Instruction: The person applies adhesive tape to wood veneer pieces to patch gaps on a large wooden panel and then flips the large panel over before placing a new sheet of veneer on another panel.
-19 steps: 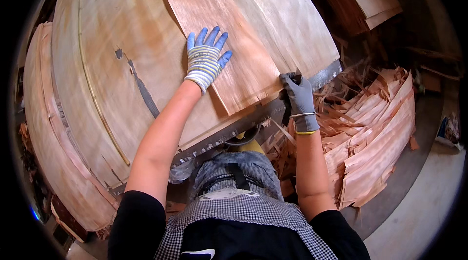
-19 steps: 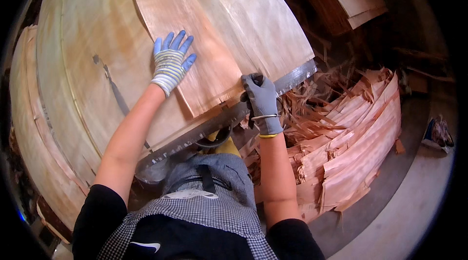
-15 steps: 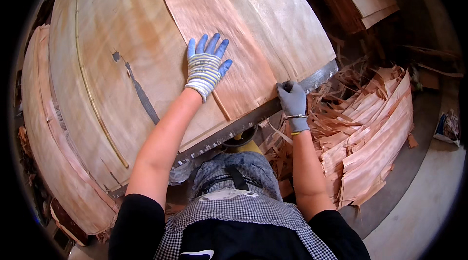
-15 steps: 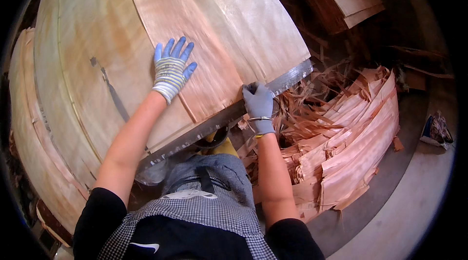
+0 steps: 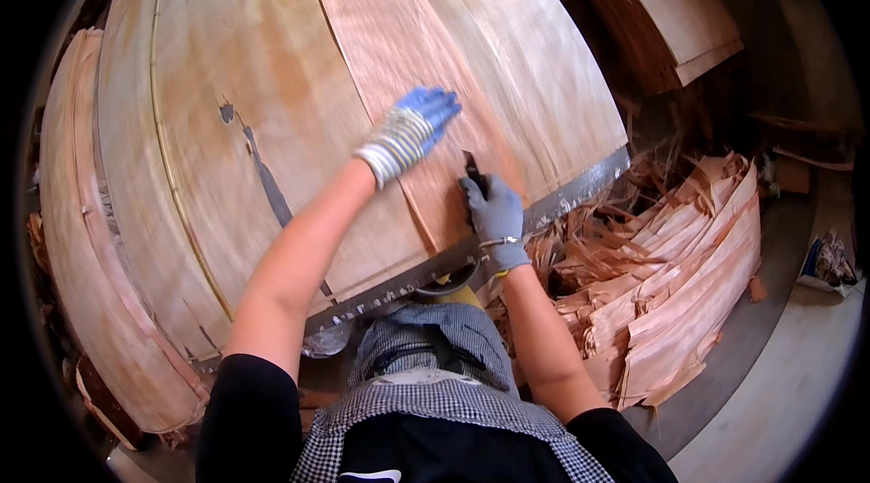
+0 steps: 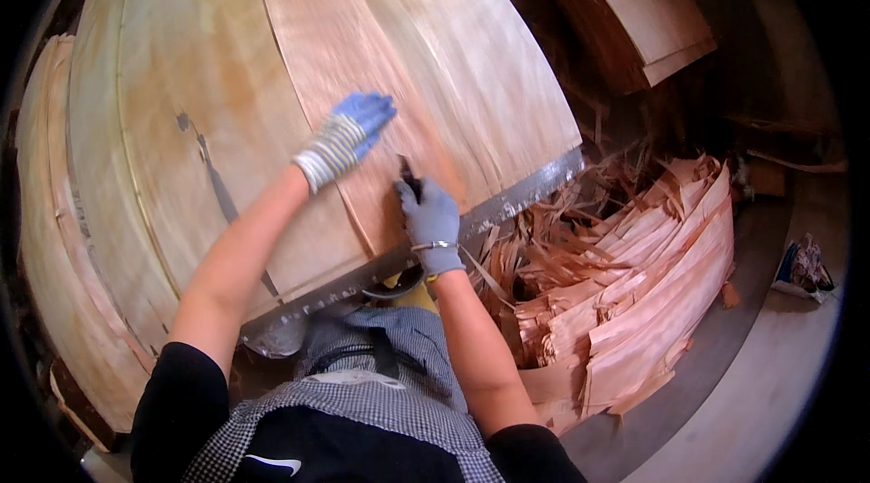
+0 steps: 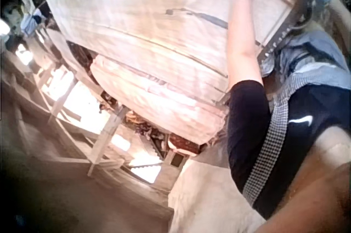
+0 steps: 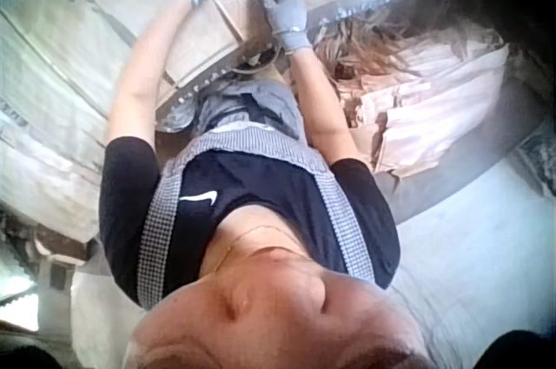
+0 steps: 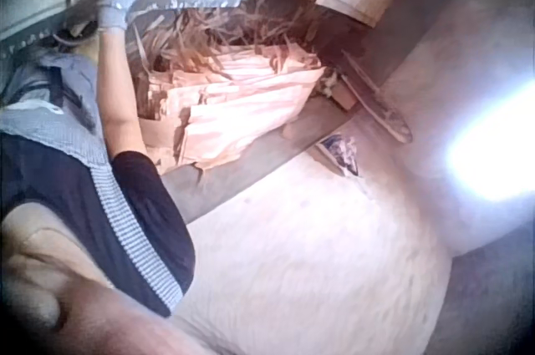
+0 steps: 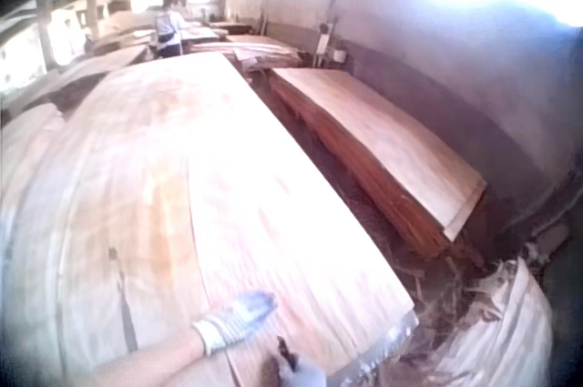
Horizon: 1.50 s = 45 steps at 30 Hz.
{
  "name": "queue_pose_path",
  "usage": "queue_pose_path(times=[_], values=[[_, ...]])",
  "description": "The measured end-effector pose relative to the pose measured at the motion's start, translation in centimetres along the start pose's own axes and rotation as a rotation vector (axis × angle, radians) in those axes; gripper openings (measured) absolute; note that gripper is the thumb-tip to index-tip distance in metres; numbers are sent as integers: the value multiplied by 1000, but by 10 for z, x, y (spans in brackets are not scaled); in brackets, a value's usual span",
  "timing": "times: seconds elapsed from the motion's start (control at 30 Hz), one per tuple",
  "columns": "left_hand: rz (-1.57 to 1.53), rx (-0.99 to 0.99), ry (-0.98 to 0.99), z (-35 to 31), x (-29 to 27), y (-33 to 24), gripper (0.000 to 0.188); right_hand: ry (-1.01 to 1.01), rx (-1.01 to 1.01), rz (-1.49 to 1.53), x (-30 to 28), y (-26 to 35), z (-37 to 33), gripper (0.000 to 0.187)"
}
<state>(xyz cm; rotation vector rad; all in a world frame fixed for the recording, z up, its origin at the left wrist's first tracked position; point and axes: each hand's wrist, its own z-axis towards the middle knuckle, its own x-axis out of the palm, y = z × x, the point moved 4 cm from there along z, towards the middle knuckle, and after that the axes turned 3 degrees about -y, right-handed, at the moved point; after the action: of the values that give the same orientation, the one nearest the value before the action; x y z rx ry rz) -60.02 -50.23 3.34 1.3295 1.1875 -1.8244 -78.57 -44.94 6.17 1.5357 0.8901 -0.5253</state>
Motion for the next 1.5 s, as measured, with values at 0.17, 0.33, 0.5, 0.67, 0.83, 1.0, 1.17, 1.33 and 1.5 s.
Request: queue_pose_path(times=[0.17, 0.33, 0.5, 0.67, 0.83, 1.0, 1.17, 1.33, 1.5], values=[[170, -301, -366, 25, -29, 118, 42, 71, 78, -44, 13, 0, 15, 27], [93, -319, -422, 15, -15, 135, 48, 183, -80, -250, 64, 85, 122, 28], [97, -385, -346, 16, -18, 129, 52, 154, 37, -335, 94, 144, 179, 30], [188, -359, -320, 18, -18, 127, 43, 311, 65, -442, 95, 107, 94, 24], [187, -343, -329, 15, -15, 120, 53, 225, -244, -469, 55, 21, -44, 14], [185, -354, -343, 16, -24, 118, 55, 663, 57, -652, -29, -54, -154, 29], [35, -423, -290, 18, -31, 121, 81, 65, -447, -410, -14, 9, 34, 19], [-55, -509, -295, 16, -36, 122, 95, 190, -519, -463, 60, 109, 189, 18], [113, -358, -268, 19, -35, 117, 77, 228, -358, -479, 43, 69, 160, 20]])
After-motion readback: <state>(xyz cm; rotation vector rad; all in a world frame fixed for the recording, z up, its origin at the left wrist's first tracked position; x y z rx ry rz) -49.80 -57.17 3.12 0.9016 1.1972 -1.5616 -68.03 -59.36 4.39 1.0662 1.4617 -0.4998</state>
